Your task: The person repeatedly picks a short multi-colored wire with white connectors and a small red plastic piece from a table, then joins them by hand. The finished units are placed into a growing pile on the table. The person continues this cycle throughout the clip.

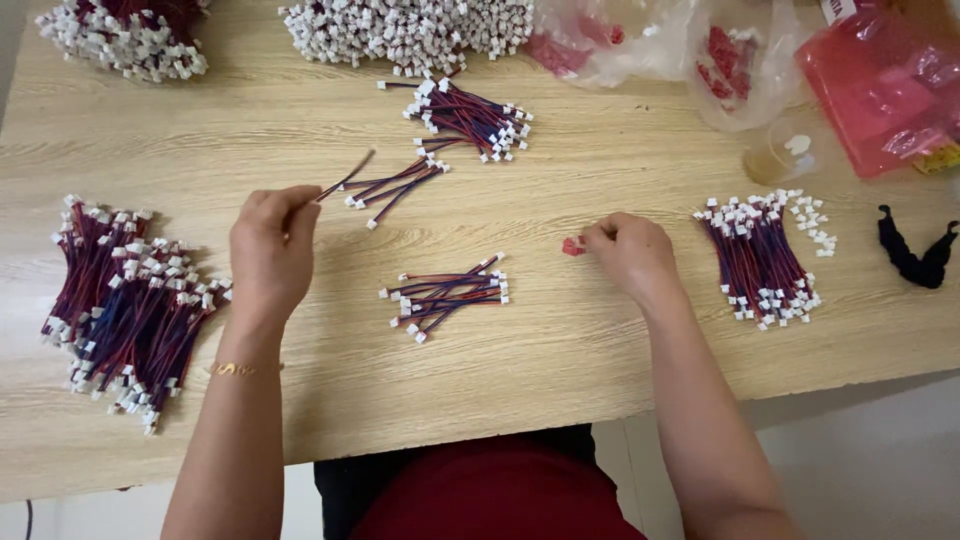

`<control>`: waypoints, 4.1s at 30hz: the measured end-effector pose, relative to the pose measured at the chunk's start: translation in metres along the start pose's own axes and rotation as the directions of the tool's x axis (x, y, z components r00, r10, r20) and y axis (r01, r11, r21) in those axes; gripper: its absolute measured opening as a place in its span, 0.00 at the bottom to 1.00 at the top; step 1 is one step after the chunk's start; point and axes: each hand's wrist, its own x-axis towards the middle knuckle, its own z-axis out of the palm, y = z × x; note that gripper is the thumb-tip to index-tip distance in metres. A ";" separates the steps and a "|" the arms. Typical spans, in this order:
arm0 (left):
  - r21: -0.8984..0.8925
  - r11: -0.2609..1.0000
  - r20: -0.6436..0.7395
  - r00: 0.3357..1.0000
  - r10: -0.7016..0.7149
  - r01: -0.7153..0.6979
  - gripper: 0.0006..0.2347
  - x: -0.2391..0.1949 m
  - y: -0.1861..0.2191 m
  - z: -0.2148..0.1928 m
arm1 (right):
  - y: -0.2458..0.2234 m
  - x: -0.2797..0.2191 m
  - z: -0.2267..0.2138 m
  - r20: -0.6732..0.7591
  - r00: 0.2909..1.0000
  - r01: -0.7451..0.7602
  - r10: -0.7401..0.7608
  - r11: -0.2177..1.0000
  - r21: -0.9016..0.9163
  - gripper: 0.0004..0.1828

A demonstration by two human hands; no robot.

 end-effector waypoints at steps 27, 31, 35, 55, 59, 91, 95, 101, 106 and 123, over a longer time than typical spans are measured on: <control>-0.724 0.573 0.183 0.908 -0.377 0.384 0.09 -0.101 0.086 0.033 | -0.018 -0.004 -0.012 0.102 0.994 -0.035 0.033 0.999 0.018 0.14; -0.728 0.573 0.180 0.911 -0.371 0.377 0.09 -0.102 0.095 0.027 | -0.033 -0.012 -0.024 0.109 0.992 -0.059 0.057 0.998 0.020 0.15; -0.717 0.582 0.183 0.909 -0.374 0.383 0.09 -0.104 0.096 0.023 | -0.001 0.000 -0.009 0.063 0.997 -0.057 0.045 0.977 0.207 0.13; -0.812 0.452 0.183 0.897 -0.402 0.368 0.08 -0.110 0.080 0.061 | -0.120 -0.105 0.023 -0.001 0.934 0.092 -0.357 0.240 0.966 0.10; -0.796 0.476 0.185 0.899 -0.397 0.373 0.06 -0.109 0.084 0.056 | -0.152 -0.112 0.009 -0.226 0.830 0.469 -0.510 0.418 0.777 0.07; -0.860 0.264 0.348 0.881 -0.320 0.436 0.12 -0.109 0.077 0.045 | -0.135 -0.096 0.047 -0.141 0.805 0.466 -0.576 0.467 0.751 0.05; -0.833 0.319 0.363 0.882 -0.300 0.452 0.13 -0.106 0.077 0.041 | -0.131 -0.093 0.038 -0.027 0.781 0.375 -0.624 0.434 0.819 0.04; -0.767 0.418 0.446 0.873 -0.198 0.487 0.15 -0.107 0.073 0.033 | -0.132 -0.088 0.027 0.166 0.756 0.237 -0.633 0.502 0.832 0.05; -0.713 0.495 0.476 0.861 -0.179 0.497 0.13 -0.104 0.069 0.031 | -0.141 -0.086 0.029 0.173 0.748 0.276 -0.641 0.537 0.797 0.04; 0.477 0.879 0.131 0.990 -0.046 -0.022 0.11 0.036 -0.037 0.043 | -0.041 -0.077 -0.005 -0.143 0.960 0.279 -0.240 0.862 0.423 0.07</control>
